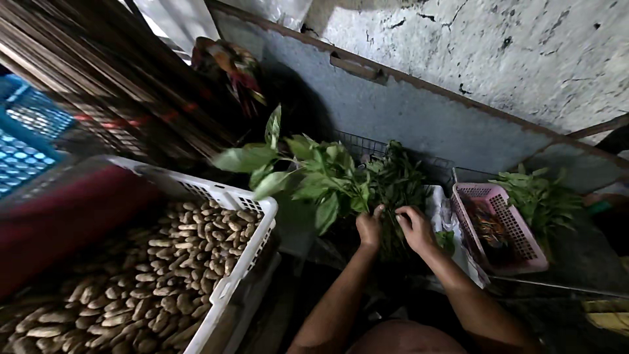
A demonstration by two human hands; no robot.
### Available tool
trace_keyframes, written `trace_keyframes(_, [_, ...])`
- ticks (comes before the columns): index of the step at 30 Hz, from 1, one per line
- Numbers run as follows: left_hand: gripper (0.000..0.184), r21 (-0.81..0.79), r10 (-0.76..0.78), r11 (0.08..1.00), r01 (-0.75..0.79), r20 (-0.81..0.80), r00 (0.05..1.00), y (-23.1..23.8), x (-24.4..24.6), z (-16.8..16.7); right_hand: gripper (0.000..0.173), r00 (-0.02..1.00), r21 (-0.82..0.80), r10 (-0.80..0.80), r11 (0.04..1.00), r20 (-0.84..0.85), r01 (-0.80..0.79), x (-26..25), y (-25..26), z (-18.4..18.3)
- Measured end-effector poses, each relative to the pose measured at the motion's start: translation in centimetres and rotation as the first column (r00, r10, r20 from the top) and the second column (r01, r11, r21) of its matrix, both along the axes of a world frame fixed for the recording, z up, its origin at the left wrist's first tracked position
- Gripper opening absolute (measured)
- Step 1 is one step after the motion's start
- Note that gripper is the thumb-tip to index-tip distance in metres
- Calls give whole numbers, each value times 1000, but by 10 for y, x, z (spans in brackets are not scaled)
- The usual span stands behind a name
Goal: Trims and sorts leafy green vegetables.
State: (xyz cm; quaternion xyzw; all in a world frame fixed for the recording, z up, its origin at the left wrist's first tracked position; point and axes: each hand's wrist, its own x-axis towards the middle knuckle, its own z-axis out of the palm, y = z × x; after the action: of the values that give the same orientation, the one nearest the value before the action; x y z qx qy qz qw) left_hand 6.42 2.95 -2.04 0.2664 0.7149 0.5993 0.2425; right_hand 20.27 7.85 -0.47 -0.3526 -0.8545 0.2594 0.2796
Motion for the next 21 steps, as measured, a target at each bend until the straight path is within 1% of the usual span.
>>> trace_keyframes(1, [36,-62,-26,998,23,-46,999,0,4,-2,26,996,15,35,999,-86,-34,-8,-6,5])
trace_keyframes(2, [37,-90,-34,996,26,-86,996,2,9,-7,26,994,35,46,998,-99,-43,-16,-11,11])
trace_keyframes(4, [33,-74,-36,997,27,-117,993,5,21,-15,34,1000,35,-23,999,1,22,-32,-19,27])
trace_keyframes(6, [32,-127,-64,991,44,-161,985,2,29,-13,42,990,-8,-103,995,99,104,-45,-18,43])
trace_keyframes(7, [31,-178,-82,983,50,-173,981,0,31,-9,42,985,-14,-121,992,120,123,-50,-16,47])
trace_keyframes(9, [36,-223,-89,974,48,-180,980,-3,31,-4,32,980,-18,-104,994,168,109,-54,-12,53])
trace_keyframes(11, [45,-171,-60,984,45,-83,995,-4,27,-6,25,982,-29,-71,997,177,78,-53,-10,54])
trace_keyframes(12, [46,-137,-48,990,43,-34,998,-3,25,-7,24,980,-57,-53,996,193,65,-53,-9,52])
trace_keyframes(13, [44,-117,-44,992,43,-3,999,-3,24,-6,23,974,-112,-26,992,225,53,-52,-7,48])
trace_keyframes(15, [32,-94,-40,995,39,-6,999,-4,24,-6,26,969,-205,36,979,244,15,-50,-3,38])
trace_keyframes(16, [28,-75,-37,997,35,-18,999,-4,24,-7,27,971,-210,57,978,232,-7,-49,-2,33])
trace_keyframes(18, [29,-8,-8,1000,8,0,1000,-3,26,-11,28,966,-195,103,979,237,-56,-48,1,28])
trace_keyframes(19, [30,30,18,999,-19,47,999,-1,25,-15,29,966,-192,116,979,232,-71,-47,2,25])
trace_keyframes(21, [27,111,60,990,-87,226,972,3,22,-16,32,983,-234,98,970,154,-60,-42,3,20])
